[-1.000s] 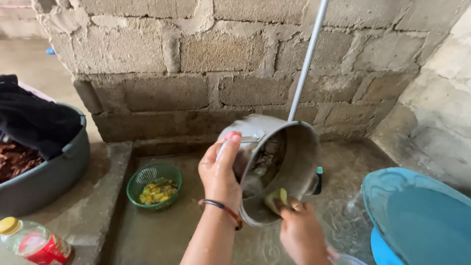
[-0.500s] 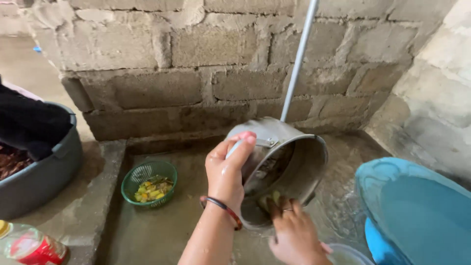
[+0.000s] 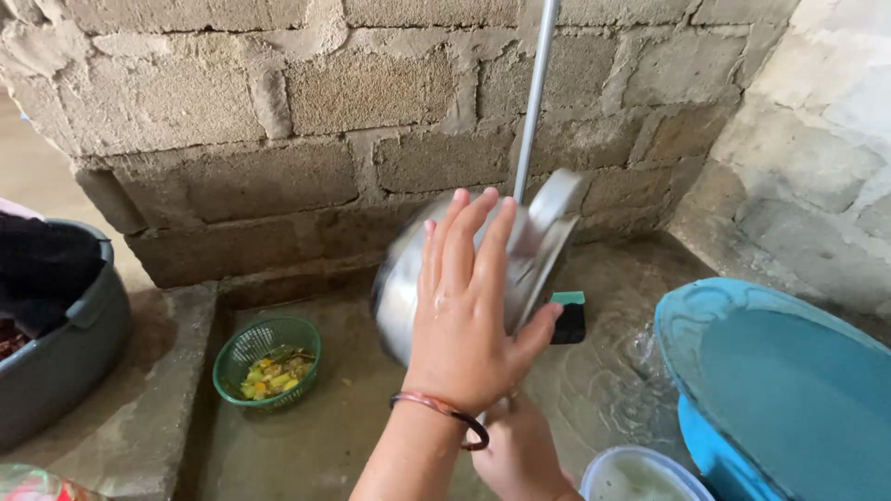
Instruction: Washing a pot and a ladle using a sponge and soap in a low-level washing area.
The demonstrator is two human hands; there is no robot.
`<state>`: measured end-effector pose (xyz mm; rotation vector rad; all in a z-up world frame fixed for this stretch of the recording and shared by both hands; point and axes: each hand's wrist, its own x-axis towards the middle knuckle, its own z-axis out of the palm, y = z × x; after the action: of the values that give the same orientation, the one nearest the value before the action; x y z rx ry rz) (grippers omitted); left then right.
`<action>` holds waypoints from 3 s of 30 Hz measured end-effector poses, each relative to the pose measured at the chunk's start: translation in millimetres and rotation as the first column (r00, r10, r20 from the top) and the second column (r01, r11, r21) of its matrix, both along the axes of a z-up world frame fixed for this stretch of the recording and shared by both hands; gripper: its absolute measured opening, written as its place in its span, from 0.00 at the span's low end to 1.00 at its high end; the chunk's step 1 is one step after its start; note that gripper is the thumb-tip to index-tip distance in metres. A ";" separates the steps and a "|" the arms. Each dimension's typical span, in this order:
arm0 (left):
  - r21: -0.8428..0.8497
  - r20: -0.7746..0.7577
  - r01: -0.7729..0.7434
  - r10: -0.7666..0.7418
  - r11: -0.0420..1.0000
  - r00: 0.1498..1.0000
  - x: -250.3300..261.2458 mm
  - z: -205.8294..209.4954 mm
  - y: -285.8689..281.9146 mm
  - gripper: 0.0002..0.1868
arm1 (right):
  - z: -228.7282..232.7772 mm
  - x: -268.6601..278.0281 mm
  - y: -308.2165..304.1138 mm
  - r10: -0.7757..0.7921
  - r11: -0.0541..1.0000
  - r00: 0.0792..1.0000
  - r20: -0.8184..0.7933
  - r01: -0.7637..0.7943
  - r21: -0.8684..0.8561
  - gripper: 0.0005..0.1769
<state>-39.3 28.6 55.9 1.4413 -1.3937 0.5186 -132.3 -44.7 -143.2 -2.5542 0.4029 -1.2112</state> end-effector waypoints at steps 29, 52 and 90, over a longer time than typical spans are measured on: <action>-0.351 -0.906 0.015 -0.344 0.936 0.245 29.1 -75.0 -2.7 0.16 | 43.1 2.4 -28.6 0.113 0.941 0.977 -0.182 -0.046 0.334 0.13; -0.529 -0.822 -0.325 -0.568 0.783 -0.031 46.4 -83.4 -15.5 0.18 | 113.4 17.9 46.2 -0.065 0.992 0.975 0.212 0.040 0.119 0.23; -0.416 -0.834 -0.070 -0.411 0.907 -0.369 52.0 -86.0 -23.4 0.13 | 146.2 25.9 -7.8 0.055 0.995 0.976 0.213 -0.035 -0.093 0.11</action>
<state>12.8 5.2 -30.1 0.6964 0.0804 -0.7613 -106.4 -52.5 2.9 -2.4541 0.2458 -1.5012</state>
